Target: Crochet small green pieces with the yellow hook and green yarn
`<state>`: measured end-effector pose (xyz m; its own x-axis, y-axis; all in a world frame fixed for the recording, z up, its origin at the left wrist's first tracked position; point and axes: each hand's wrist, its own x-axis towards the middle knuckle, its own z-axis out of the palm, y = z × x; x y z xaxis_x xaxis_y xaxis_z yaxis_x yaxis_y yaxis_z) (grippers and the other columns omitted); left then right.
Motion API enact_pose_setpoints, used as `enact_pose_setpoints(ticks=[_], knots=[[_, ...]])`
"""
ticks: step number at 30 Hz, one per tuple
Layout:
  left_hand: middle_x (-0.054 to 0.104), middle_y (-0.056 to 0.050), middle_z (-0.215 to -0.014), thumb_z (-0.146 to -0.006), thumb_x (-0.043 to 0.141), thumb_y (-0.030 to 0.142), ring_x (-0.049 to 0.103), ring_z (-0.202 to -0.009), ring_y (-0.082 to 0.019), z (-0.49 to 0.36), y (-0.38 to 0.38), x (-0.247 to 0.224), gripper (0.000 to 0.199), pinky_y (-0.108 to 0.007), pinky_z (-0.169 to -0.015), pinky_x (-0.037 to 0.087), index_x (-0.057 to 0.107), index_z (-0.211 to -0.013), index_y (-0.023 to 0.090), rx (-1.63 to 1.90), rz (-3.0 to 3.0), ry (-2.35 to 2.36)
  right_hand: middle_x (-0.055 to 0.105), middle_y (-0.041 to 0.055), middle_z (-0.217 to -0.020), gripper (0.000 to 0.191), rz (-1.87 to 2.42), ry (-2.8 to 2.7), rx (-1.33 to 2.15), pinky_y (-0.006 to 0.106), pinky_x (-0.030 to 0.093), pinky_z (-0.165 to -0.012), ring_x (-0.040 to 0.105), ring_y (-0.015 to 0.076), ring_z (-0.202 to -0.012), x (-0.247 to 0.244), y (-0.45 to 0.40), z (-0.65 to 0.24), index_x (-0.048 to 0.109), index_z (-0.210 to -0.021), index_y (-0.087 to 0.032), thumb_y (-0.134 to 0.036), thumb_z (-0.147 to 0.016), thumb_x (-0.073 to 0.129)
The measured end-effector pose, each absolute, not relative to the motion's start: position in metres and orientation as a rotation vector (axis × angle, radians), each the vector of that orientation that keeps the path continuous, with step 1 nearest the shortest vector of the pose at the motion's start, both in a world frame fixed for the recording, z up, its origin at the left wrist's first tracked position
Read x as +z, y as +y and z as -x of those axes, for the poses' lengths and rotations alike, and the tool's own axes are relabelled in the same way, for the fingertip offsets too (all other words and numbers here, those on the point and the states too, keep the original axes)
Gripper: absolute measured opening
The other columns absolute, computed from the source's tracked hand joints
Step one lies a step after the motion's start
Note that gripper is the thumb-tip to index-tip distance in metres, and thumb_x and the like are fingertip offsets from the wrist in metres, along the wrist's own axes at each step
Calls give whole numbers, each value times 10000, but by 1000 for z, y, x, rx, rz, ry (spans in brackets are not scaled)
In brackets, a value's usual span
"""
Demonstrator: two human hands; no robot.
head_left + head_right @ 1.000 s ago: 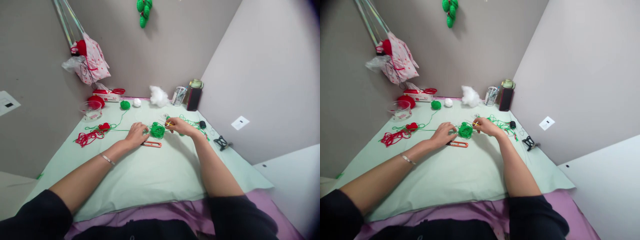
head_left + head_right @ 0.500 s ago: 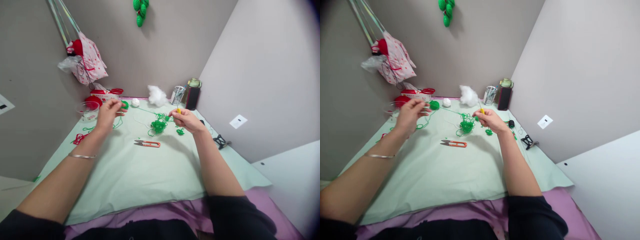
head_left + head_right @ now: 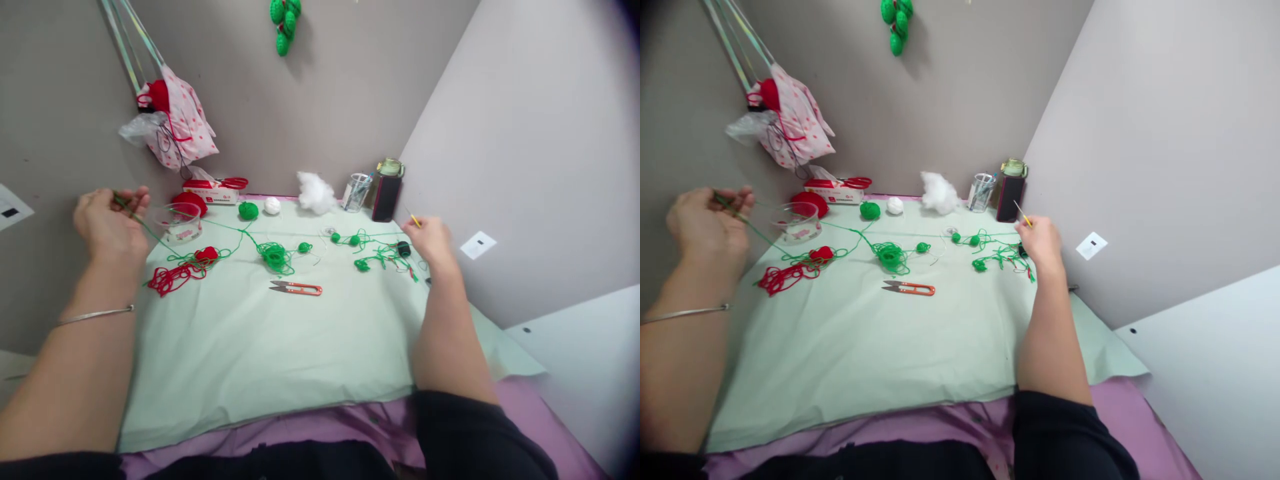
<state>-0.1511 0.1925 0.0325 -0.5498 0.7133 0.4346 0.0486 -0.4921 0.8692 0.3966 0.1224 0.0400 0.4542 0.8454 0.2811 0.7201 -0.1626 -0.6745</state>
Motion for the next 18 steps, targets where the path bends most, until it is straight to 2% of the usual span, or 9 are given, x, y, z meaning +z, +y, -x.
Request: enact_pose_setpoints(ticks=[3,5,6,7,9,10,14,16,18], knots=[[449,75,-661,-927,419,114,530,-613,-135,154,189,20,191,-295,-762,532,354,-811,251,2054,-1187,1529,652,118,-765,108,2100,-1220,45,444,445,-855,643,327,-919,33,121,-414,674,-695,-193,-256,-775,711],[521,52,-658,-849,580,163,560,-683,-180,149,183,11,113,-400,-878,550,505,-796,229,1889,-1346,1676,708,157,-848,50,2140,-1237,7,470,452,-910,675,355,-990,29,123,-414,735,-774,-175,-209,-784,699],[571,34,-680,-777,696,184,599,-789,-215,145,179,6,112,-461,-993,521,590,-789,216,1788,-1461,1731,731,162,-885,88,2137,-1271,9,464,460,-916,688,351,-995,27,125,-410,762,-835,-169,-204,-798,690],[615,11,-738,-707,782,198,618,-930,-262,140,175,1,153,-524,-1120,437,651,-784,213,1709,-1571,1778,752,159,-915,138,2117,-1320,26,448,471,-909,700,336,-982,26,127,-403,781,-901,-166,-213,-821,679],[711,-42,-951,-709,794,230,567,-1195,-349,128,170,-7,129,-614,-1250,237,720,-814,224,1584,-1758,1826,787,131,-955,213,2034,-1460,105,392,494,-865,717,289,-923,24,134,-382,799,-1002,-170,-265,-875,658],[736,-55,-1048,-742,774,253,544,-1260,-365,120,169,-12,112,-621,-1257,221,740,-847,234,1513,-1843,1816,800,115,-964,235,1975,-1540,155,363,502,-843,719,266,-901,23,137,-368,802,-1025,-171,-295,-903,643],[772,-55,-1150,-813,696,332,634,-1208,-324,89,172,-31,143,-506,-1185,411,776,-923,289,1205,-2111,1637,828,67,-960,223,1742,-1847,347,295,507,-818,724,222,-879,9,145,-306,823,-1007,-184,-318,-930,662],[775,-62,-1160,-803,696,367,629,-1252,-337,76,174,-42,186,-503,-1168,441,782,-952,297,1088,-2177,1575,835,66,-1016,187,1655,-1963,405,291,499,-858,726,219,-919,-2,147,-279,832,-999,-203,-290,-931,681],[769,-80,-1177,-798,695,359,611,-1297,-353,67,175,-51,234,-510,-1163,453,783,-1002,287,1012,-2211,1550,827,75,-1120,197,1598,-2035,439,301,488,-898,723,226,-973,-14,149,-258,829,-1067,-226,-269,-935,689]])
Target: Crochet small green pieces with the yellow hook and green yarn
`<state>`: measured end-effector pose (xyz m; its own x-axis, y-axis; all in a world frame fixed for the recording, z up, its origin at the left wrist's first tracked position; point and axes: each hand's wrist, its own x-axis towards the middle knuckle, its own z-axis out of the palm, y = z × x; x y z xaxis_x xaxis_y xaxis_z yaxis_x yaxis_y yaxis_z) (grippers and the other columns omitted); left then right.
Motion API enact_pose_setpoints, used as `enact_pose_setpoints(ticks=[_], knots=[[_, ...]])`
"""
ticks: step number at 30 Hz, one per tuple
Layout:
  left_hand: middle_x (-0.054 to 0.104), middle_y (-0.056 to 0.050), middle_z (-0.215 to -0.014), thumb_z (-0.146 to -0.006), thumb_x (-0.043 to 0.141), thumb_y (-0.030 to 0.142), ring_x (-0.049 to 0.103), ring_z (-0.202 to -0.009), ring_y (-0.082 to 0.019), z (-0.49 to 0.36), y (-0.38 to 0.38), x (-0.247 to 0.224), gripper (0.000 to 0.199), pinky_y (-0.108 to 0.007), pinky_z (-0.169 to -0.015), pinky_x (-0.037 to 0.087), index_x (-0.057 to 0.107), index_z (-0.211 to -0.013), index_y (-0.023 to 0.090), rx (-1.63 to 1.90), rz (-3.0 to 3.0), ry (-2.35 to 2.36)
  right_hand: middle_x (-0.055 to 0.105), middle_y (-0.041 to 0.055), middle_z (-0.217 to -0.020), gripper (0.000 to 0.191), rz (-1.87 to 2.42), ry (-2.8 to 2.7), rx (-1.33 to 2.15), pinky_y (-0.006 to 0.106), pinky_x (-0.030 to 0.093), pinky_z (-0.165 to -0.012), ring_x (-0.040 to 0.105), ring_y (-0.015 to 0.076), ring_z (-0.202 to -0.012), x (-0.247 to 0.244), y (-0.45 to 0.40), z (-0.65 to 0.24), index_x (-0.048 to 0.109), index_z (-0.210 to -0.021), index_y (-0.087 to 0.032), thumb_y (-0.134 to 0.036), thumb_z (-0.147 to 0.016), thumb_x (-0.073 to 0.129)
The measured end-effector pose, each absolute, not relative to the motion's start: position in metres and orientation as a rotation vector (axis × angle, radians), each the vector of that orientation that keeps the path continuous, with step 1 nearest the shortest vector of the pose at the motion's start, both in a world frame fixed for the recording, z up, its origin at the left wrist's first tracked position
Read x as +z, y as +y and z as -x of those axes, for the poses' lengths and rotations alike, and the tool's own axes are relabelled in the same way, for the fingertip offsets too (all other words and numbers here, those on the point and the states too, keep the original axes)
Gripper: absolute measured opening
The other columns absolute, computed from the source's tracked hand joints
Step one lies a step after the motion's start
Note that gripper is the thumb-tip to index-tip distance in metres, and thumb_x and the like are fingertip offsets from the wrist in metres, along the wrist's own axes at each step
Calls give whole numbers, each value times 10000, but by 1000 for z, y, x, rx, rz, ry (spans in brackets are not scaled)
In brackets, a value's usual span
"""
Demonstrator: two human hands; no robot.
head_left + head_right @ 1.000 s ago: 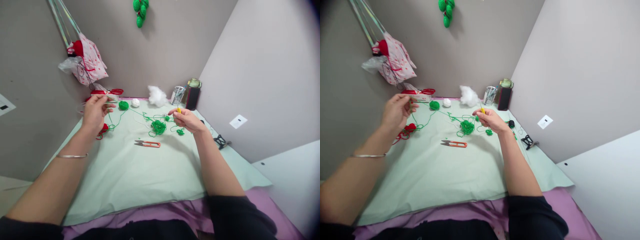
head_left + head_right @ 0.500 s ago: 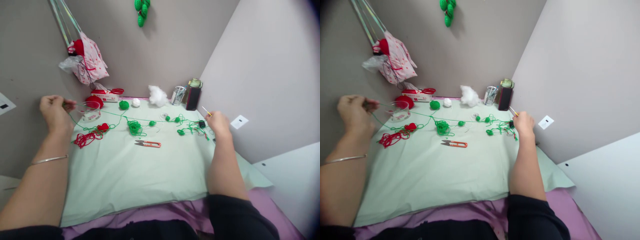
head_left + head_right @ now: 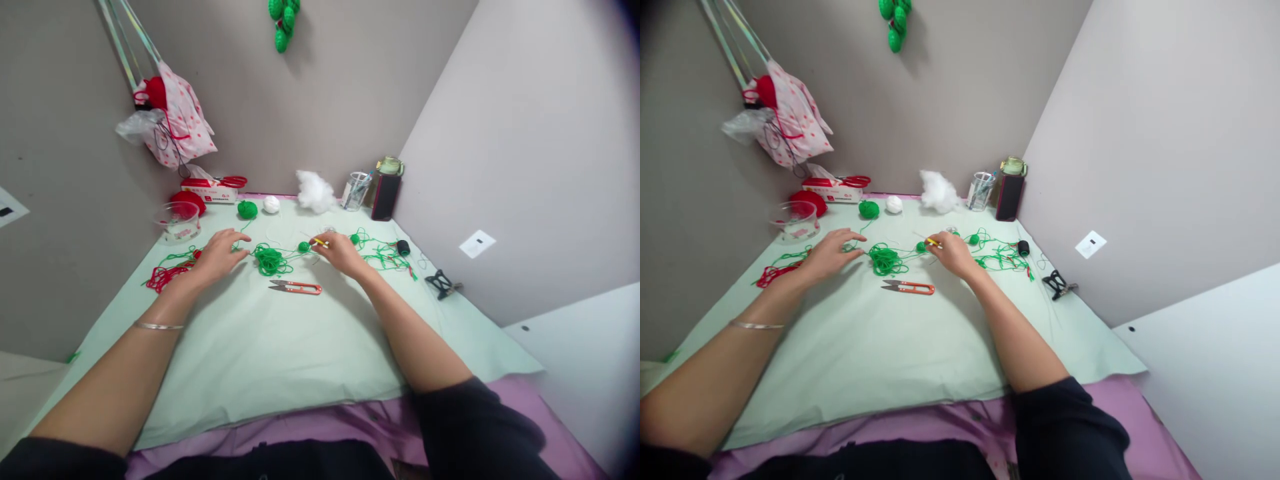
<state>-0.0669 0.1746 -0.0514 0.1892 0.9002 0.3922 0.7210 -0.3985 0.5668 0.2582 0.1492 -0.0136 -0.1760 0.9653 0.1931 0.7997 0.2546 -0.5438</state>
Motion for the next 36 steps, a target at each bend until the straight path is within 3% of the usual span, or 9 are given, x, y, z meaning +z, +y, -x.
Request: enact_pose_setpoints(ticks=[5,9,13,17,20,24,30,36], knots=[[750,-107,-1217,-864,745,312,593,-1351,-353,57,174,-63,196,-546,-1182,440,773,-1041,232,901,-2235,1516,798,102,-1197,278,1545,-2073,524,325,465,-945,695,250,-1056,-37,159,-226,789,-1195,-237,-258,-932,701],[715,-111,-1312,-987,712,380,642,-1268,-294,54,173,-62,247,-563,-1117,493,736,-1132,181,913,-2174,1484,785,76,-1005,108,1488,-2025,622,314,450,-870,667,236,-964,-40,161,-216,799,-914,-215,-223,-880,697],[784,-80,-1103,-863,780,377,648,-1251,-333,52,167,-52,151,-553,-1145,470,730,-839,237,1052,-1993,1426,717,37,-851,129,1370,-1855,743,293,433,-724,593,172,-754,-23,159,-227,705,-790,-197,-288,-863,651],[806,-60,-932,-813,739,417,754,-959,-291,50,158,-34,180,-481,-952,593,692,-831,244,1188,-1714,1257,619,-24,-691,273,1215,-1648,905,265,274,-492,311,92,-481,8,149,-253,599,-869,-229,-501,-886,613],[811,-76,-993,-815,750,399,766,-834,-233,52,153,-16,200,-401,-801,620,675,-884,227,1294,-1511,1108,395,-108,-540,406,1100,-1515,949,255,202,-447,201,85,-444,33,137,-278,521,-874,-264,-629,-823,690],[784,-51,-998,-852,751,278,719,-761,-159,66,152,5,125,-283,-654,564,645,-893,226,1506,-1269,989,190,-138,-526,450,987,-1389,899,261,111,-425,74,91,-455,58,124,-314,460,-838,-285,-638,-798,735],[761,-20,-989,-924,673,99,718,-846,-104,83,150,19,121,-183,-668,555,656,-861,200,1681,-1068,870,164,-119,-535,415,879,-1265,769,297,104,-413,78,91,-440,69,114,-343,505,-819,-283,-583,-835,791],[782,-19,-959,-914,731,109,740,-865,-124,83,144,21,127,-180,-652,571,693,-831,197,1644,-1026,809,190,-119,-521,437,854,-1209,847,253,121,-377,64,91,-450,68,114,-341,564,-828,-293,-585,-749,879]])
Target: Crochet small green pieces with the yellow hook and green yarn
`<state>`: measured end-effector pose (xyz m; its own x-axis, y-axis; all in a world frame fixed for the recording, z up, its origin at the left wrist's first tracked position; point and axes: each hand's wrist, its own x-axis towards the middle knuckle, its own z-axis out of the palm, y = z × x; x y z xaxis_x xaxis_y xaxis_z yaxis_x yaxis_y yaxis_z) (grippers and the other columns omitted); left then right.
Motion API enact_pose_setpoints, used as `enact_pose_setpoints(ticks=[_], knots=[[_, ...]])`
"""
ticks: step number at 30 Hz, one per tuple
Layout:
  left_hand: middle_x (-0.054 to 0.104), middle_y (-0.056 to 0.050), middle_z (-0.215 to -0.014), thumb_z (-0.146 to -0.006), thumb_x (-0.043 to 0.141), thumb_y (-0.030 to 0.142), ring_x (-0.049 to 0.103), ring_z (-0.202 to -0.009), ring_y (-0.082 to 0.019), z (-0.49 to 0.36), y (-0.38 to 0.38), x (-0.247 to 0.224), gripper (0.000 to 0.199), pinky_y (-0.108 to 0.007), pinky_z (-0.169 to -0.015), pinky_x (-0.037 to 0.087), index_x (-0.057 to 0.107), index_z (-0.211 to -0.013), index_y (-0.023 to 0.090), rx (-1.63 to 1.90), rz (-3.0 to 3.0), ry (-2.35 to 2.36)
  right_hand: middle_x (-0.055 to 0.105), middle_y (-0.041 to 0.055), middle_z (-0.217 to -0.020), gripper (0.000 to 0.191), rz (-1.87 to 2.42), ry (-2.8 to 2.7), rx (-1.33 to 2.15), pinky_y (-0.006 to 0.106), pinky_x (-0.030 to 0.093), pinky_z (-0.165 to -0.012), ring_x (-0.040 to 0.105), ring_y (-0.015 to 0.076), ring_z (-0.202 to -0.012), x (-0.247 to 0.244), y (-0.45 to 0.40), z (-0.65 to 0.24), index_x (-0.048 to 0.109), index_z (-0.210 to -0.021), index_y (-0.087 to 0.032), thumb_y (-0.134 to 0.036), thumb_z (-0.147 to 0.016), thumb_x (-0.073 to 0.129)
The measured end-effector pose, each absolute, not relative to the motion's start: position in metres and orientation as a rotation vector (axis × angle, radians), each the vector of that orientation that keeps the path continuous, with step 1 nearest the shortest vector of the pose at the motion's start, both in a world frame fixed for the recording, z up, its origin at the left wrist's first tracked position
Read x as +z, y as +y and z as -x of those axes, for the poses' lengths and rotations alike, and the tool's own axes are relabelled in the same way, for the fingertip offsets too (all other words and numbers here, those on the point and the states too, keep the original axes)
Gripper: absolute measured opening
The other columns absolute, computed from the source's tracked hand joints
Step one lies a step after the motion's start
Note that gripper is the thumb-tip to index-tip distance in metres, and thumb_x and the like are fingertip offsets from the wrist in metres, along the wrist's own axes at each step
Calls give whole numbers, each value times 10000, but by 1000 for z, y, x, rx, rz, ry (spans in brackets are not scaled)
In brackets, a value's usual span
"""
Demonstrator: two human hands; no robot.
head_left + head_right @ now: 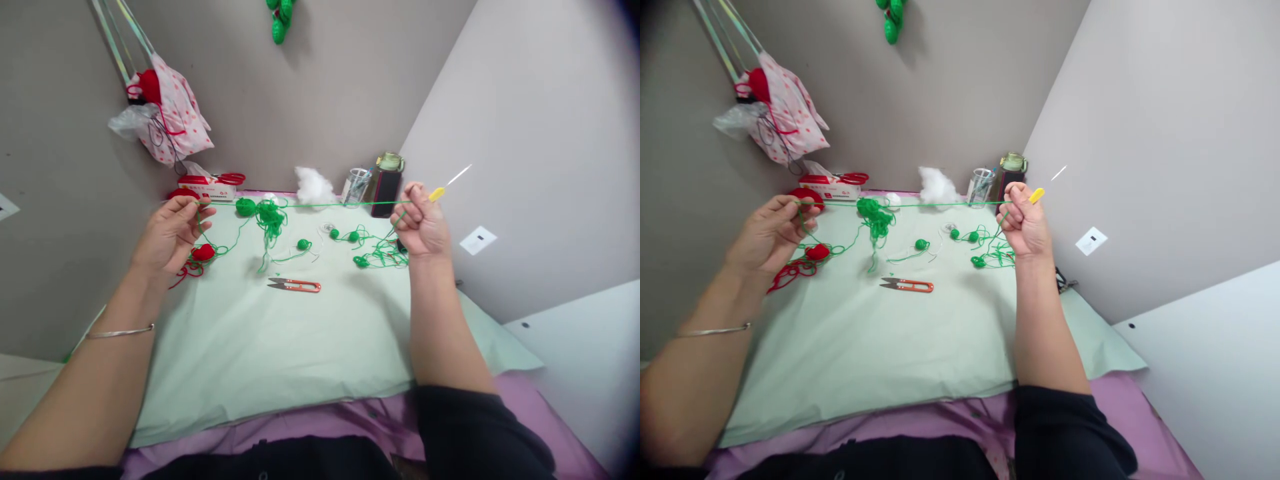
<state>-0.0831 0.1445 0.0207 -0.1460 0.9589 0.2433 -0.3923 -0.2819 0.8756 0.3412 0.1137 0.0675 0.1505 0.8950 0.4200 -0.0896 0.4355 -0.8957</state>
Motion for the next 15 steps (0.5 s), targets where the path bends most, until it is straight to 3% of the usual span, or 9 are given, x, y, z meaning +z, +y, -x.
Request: enact_pose_setpoints(ticks=[4,9,15], knots=[[773,-10,-905,-883,773,129,741,-848,-122,88,146,20,117,-187,-664,566,688,-828,187,1640,-1005,785,219,-131,-501,397,723,-1169,937,254,83,-382,53,78,-444,65,118,-346,617,-831,-275,-462,-700,942],[752,6,-861,-896,727,100,709,-836,-103,92,145,19,95,-182,-669,539,705,-852,181,1631,-1038,742,221,-128,-508,306,676,-1172,964,239,116,-367,66,77,-432,64,120,-351,639,-850,-272,-409,-774,902],[787,-81,-1058,-783,883,142,698,-945,-183,78,131,16,142,-261,-774,563,755,-841,165,1356,-1204,705,239,-131,-533,325,741,-1287,1011,236,110,-381,98,58,-430,63,112,-334,664,-895,-262,-431,-755,903]])
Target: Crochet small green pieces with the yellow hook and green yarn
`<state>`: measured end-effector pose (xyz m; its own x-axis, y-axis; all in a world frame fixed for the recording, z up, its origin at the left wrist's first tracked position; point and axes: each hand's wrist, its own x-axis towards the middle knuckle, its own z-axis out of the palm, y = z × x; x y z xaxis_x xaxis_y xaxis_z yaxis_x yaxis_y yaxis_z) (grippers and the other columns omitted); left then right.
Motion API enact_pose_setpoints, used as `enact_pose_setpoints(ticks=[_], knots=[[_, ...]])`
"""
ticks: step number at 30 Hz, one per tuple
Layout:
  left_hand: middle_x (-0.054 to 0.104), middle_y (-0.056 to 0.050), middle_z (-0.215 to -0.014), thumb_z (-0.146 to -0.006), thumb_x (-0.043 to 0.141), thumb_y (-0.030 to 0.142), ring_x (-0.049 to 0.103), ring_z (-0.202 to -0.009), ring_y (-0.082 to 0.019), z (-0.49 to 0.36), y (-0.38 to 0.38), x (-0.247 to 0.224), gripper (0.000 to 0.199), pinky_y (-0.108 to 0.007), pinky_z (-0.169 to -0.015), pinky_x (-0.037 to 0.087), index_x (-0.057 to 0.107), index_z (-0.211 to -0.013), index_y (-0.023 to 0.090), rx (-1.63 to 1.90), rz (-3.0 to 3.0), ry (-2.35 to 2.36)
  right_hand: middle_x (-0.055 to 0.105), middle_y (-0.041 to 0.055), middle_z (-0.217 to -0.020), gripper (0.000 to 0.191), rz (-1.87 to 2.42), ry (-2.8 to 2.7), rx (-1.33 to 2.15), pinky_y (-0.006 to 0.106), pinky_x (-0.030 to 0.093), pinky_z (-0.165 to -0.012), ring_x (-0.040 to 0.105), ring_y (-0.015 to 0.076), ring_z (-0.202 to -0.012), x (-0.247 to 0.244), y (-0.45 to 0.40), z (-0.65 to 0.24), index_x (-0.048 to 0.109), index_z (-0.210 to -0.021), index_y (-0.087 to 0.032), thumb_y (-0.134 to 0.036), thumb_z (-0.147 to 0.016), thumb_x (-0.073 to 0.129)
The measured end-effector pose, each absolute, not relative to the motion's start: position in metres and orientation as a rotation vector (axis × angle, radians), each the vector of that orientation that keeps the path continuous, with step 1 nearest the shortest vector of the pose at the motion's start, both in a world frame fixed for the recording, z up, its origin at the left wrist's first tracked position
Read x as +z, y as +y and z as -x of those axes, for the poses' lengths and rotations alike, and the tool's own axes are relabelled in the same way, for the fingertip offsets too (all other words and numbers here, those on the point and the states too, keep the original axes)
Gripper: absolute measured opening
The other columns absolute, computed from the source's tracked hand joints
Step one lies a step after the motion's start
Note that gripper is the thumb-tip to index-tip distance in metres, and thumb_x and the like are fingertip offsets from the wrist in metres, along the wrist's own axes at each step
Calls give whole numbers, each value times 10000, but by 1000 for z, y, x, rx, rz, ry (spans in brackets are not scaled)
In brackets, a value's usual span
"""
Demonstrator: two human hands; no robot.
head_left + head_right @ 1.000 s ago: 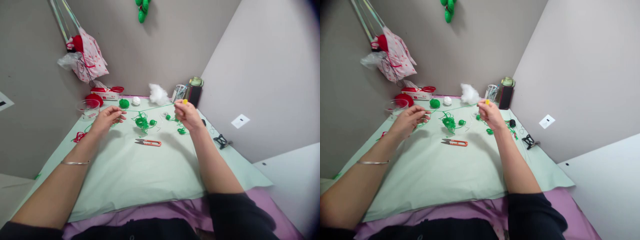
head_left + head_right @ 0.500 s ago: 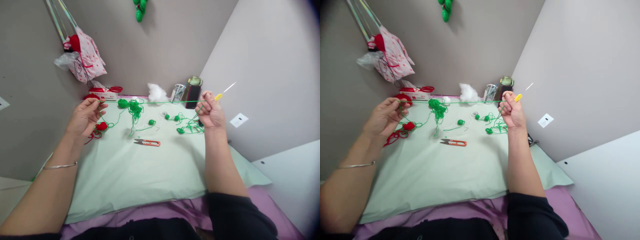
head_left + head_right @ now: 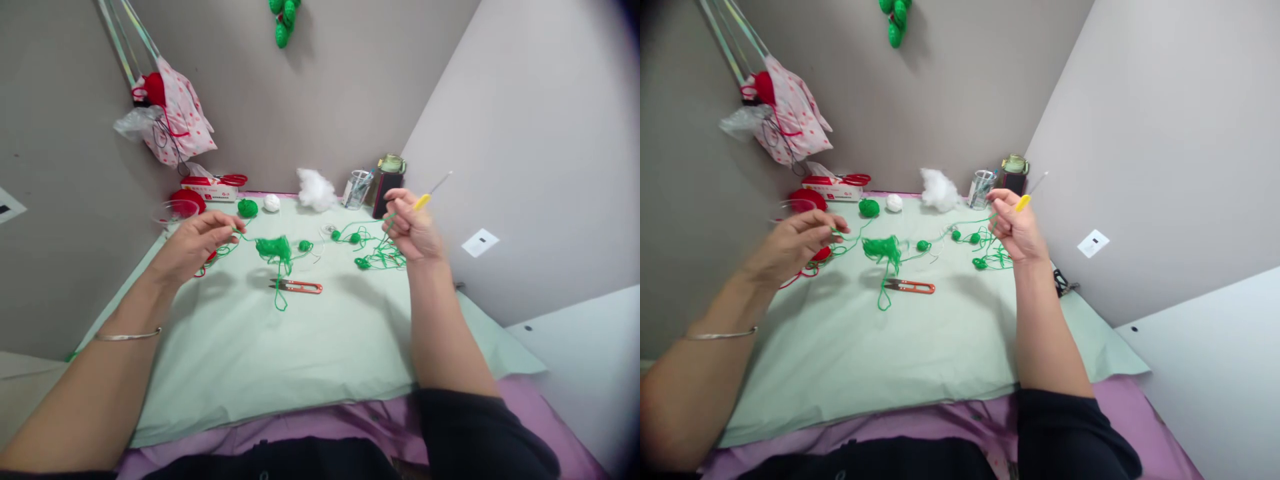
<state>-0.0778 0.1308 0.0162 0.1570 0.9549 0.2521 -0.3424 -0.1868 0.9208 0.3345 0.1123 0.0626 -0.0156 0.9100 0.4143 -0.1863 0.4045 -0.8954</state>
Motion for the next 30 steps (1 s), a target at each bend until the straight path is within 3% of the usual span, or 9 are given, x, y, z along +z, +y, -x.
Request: enact_pose_setpoints(ticks=[3,7,11,15,21,23,27,30], knots=[[787,-62,-1064,-754,920,229,699,-968,-191,69,127,15,159,-277,-837,580,770,-798,198,1307,-1213,665,244,-134,-523,355,735,-1315,1029,234,110,-391,88,55,-432,63,108,-327,675,-910,-267,-474,-735,906],[796,-70,-985,-724,933,163,705,-881,-167,68,130,13,158,-259,-806,592,780,-763,166,1316,-1173,645,249,-129,-516,334,721,-1252,981,233,108,-376,65,65,-437,65,110,-336,660,-888,-274,-455,-746,901],[793,11,-911,-797,870,159,713,-885,-124,78,134,16,107,-226,-833,603,773,-797,205,1509,-1046,557,211,-121,-506,222,699,-1121,863,245,165,-350,50,102,-442,64,118,-357,633,-887,-297,-409,-850,822],[791,7,-875,-919,719,95,739,-924,-137,87,135,23,129,-263,-888,626,761,-832,181,1615,-947,509,216,-116,-491,150,625,-1081,833,263,157,-353,37,118,-450,62,121,-375,657,-888,-309,-346,-861,800],[769,-57,-873,-1072,385,44,765,-975,-178,86,132,29,424,-371,-1004,637,737,-848,117,1650,-847,516,220,-112,-498,140,557,-1124,789,265,156,-368,100,91,-407,62,122,-380,659,-886,-309,-353,-899,791],[745,-68,-830,-1090,323,45,764,-928,-162,82,132,29,485,-339,-957,652,722,-822,110,1648,-810,527,231,-120,-495,151,590,-1114,805,243,158,-369,114,82,-402,60,123,-376,650,-891,-299,-339,-896,795],[620,-16,-714,-1089,264,7,636,-625,-52,75,132,28,520,-173,-764,622,651,-761,118,1583,-751,522,265,-131,-495,202,732,-1101,878,243,122,-392,100,84,-429,53,131,-371,631,-899,-270,-327,-840,815],[571,2,-727,-1084,303,3,497,-519,-20,78,133,27,456,-110,-615,547,610,-768,124,1524,-743,518,204,-132,-496,278,799,-1118,793,295,109,-427,46,113,-464,49,135,-384,584,-902,-297,-462,-829,796]])
